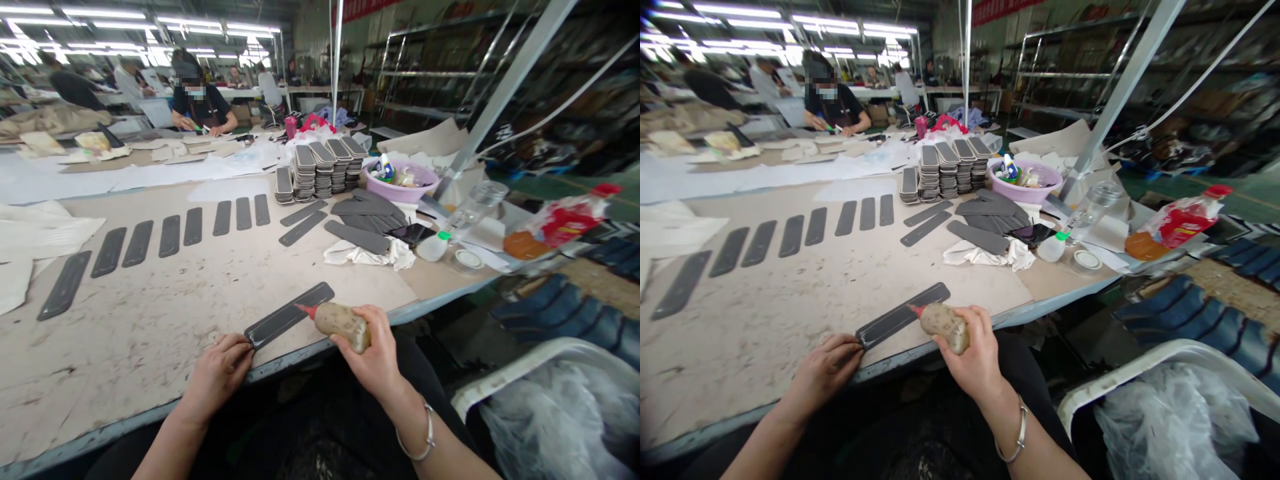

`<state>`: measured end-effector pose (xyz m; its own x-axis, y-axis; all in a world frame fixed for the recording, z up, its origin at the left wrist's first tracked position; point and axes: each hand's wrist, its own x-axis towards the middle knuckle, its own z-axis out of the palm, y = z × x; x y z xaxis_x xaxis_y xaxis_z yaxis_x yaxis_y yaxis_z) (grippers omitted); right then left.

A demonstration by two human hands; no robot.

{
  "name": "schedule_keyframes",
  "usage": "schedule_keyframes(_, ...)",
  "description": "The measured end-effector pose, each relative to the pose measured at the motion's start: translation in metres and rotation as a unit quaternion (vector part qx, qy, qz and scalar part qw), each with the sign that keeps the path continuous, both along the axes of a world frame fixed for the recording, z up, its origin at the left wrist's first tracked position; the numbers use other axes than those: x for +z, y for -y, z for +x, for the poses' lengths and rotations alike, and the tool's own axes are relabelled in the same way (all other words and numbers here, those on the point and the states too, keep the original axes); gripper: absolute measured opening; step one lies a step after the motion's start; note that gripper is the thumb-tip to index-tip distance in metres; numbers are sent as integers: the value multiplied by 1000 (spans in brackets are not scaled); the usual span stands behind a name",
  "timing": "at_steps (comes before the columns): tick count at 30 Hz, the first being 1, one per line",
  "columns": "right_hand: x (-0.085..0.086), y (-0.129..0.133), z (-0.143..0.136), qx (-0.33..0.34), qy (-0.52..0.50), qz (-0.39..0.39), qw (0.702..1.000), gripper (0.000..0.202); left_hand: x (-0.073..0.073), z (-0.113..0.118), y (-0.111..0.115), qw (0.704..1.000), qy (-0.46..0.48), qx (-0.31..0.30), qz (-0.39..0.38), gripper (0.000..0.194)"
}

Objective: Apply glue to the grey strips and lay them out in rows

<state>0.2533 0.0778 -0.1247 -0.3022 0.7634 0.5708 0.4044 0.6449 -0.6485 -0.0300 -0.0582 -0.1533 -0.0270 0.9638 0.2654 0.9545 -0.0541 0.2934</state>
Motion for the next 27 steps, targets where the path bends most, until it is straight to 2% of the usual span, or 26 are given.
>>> schedule_keyframes(3, -1, 13, -19, 83, 11, -44, 996, 47, 1, 3, -2, 1000, -17, 12, -4, 19)
schedule_keyframes(5, -1, 16, -26, 104, 37, -59, 992, 50, 1, 5, -2, 999, -33, 17, 1, 18)
schedule_keyframes(8, -1, 10, -21, 57, 60, -65, 995, 48, -1, 6, -3, 998, -51, 17, 18, 18)
schedule_keyframes(12, 1, -10, 1, -51, 62, -52, 995, 40, -5, 6, -5, 997, -64, 14, 37, 18)
schedule_keyframes(15, 2, -23, 14, -95, 44, -31, 994, 40, -6, 5, -5, 997, -68, 11, 36, 18)
schedule_keyframes(19, 1, -34, 16, -123, 17, -13, 992, 43, -7, 4, -5, 997, -65, 14, 32, 17)
schedule_keyframes(27, 1, -34, 20, -135, 65, -35, 988, 42, -6, 5, -5, 998, -50, 6, 45, 13)
